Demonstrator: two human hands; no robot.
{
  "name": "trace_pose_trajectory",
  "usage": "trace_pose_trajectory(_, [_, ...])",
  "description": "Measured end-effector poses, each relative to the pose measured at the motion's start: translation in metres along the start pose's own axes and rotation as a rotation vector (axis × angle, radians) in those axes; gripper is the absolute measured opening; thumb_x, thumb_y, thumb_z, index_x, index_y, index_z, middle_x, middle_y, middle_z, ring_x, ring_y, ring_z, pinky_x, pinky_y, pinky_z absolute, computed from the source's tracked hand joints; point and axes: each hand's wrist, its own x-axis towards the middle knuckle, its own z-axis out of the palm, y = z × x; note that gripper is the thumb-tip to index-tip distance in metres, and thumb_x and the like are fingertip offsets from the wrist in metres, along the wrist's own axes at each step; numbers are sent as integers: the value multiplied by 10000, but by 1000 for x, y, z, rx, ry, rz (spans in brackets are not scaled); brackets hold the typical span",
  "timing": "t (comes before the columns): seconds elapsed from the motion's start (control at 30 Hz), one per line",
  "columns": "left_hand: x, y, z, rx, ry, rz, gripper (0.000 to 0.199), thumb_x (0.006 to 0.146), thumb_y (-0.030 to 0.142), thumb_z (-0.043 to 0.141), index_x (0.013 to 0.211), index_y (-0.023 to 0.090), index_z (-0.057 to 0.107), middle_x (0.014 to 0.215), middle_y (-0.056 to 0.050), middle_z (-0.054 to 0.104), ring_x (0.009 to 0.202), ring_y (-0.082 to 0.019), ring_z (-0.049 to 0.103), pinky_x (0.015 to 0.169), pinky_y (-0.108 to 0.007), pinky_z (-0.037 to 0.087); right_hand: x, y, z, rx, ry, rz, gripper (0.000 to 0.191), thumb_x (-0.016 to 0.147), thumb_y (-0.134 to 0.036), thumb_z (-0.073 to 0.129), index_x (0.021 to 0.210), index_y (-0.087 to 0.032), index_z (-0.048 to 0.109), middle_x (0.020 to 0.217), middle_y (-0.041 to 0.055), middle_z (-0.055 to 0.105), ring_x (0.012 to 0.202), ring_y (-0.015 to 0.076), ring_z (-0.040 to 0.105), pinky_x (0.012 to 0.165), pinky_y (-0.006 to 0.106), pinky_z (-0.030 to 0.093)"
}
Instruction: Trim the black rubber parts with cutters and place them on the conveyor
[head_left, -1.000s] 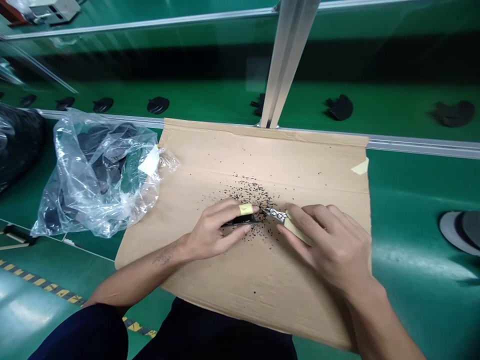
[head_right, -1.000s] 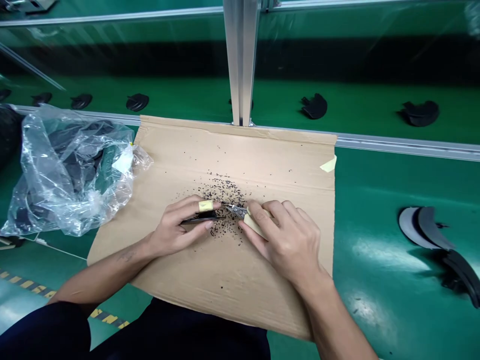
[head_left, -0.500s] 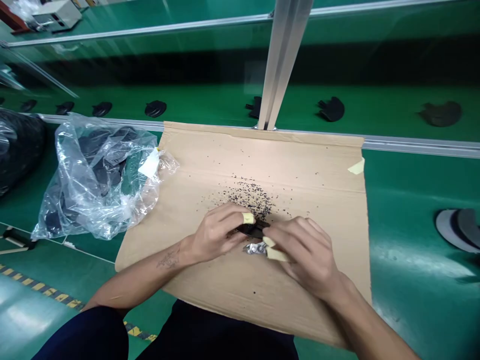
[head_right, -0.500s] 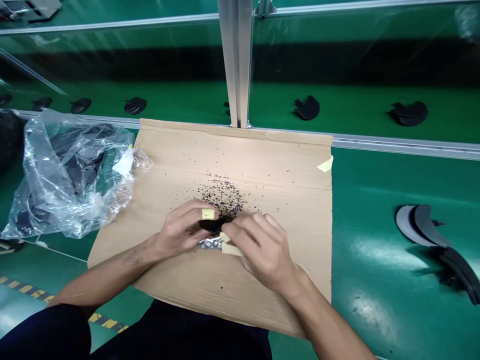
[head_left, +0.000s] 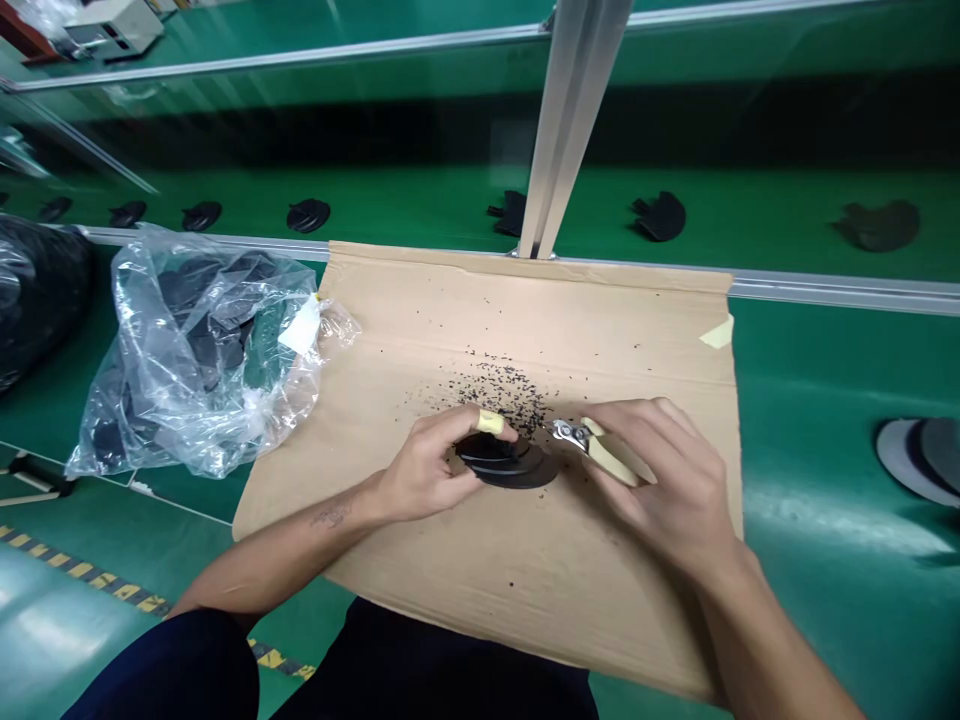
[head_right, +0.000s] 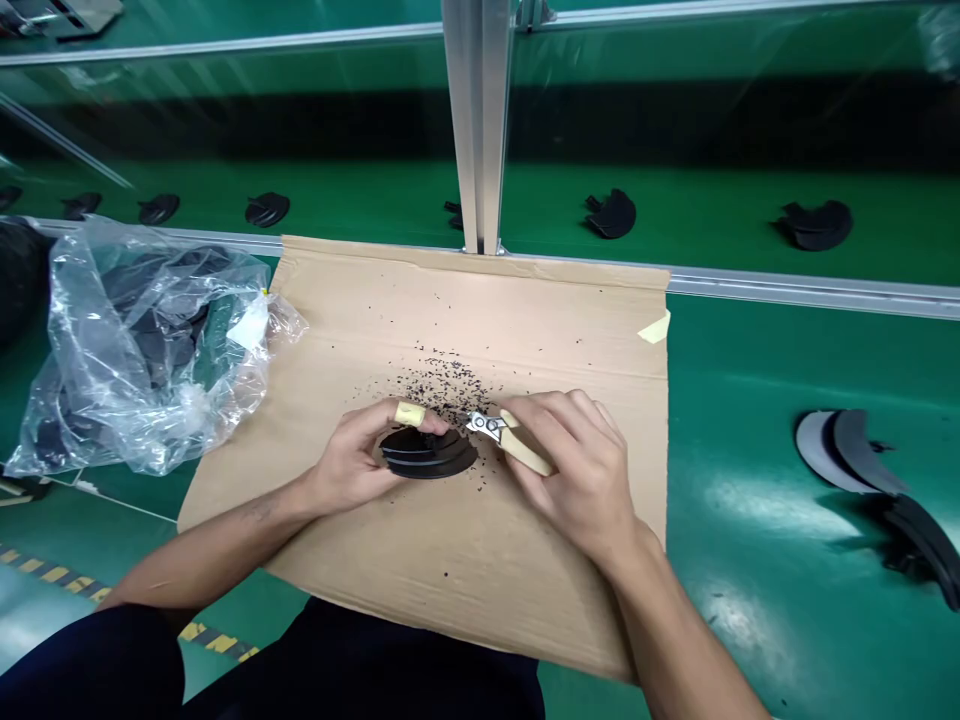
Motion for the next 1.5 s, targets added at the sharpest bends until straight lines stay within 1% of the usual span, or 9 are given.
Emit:
trace_pose_trajectory(0.1, [-2, 1, 0, -122, -18, -48, 303, 832, 52, 686, 1118, 148, 657, 1057, -105, 758, 1001, -188, 736, 878, -284, 610, 0, 6, 0, -32, -73, -50, 254, 925, -208, 660, 1178, -218, 650, 985, 97, 740, 816, 230, 650, 684, 366, 487])
trace_pose_trajectory(0.17, [-2, 2, 1, -127, -17, -36, 305, 844, 41, 674, 1130, 149, 665, 1056, -103, 762, 972, -174, 741, 854, -260, 609, -1, 5, 2, -37, -104, -84, 223, 939, -212, 642, 1162, -208, 647, 987, 97, 740, 820, 224, 642, 677, 358, 469])
trace_pose_trajectory(0.27, [-1, 3, 0, -108, -24, -17, 264, 877, 76, 669, 1131, 145, 671, 1038, -98, 764, 932, -162, 742, 813, -240, 606, -2, 3, 3, -49, -119, -116, 213, 946, -219, 637, 1159, -206, 650, 986, 93, 739, 808, 211, 634, 671, 347, 451])
trace_pose_trajectory(0.43, [1, 5, -3, -80, -28, 0, 232, 888, 102, 662, 1114, 147, 686, 1003, -86, 766, 890, -151, 736, 787, -239, 598, -2, 3, 1, -94, -109, -136, 203, 946, -215, 645, 1149, -203, 648, 972, 81, 735, 783, 196, 610, 651, 338, 426])
trace_pose_trajectory(0.6, [2, 7, -4, -87, -46, 3, 212, 893, 113, 664, 1102, 145, 682, 985, -81, 762, 905, -152, 732, 800, -237, 595, -2, 4, -1, -96, -104, -152, 194, 960, -230, 638, 1153, -205, 635, 961, 75, 729, 782, 186, 609, 655, 334, 427])
trace_pose_trajectory(0.87, [1, 5, -2, -95, -56, 23, 267, 870, 56, 657, 1122, 141, 684, 1025, -102, 764, 906, -152, 737, 794, -228, 595, -3, 3, 3, -129, -99, -168, 163, 964, -215, 637, 1126, -211, 652, 931, 65, 736, 737, 172, 602, 631, 324, 410])
trace_pose_trajectory(1.07, [1, 4, -1, -108, -35, 67, 276, 866, 36, 656, 1124, 130, 686, 1016, -100, 774, 935, -144, 747, 844, -215, 602, -3, 0, 1, -190, -108, -187, 176, 959, -221, 649, 1134, -197, 660, 917, 73, 734, 716, 171, 581, 618, 321, 426])
trace_pose_trajectory(1.3, [0, 5, 0, -66, -29, 135, 322, 884, 47, 656, 1186, 152, 695, 1047, -94, 789, 974, -154, 763, 860, -211, 615, -4, -4, -5, -254, -99, -222, 154, 939, -148, 649, 1079, -179, 705, 869, 61, 741, 721, 167, 616, 614, 308, 449])
trace_pose_trajectory(1.5, [1, 5, -2, -58, -55, 166, 269, 917, 108, 642, 1177, 162, 687, 1034, -99, 793, 971, -177, 769, 852, -257, 633, -5, -6, -5, -264, -59, -237, 132, 934, -107, 641, 1017, -184, 708, 768, 23, 728, 649, 139, 614, 577, 281, 447])
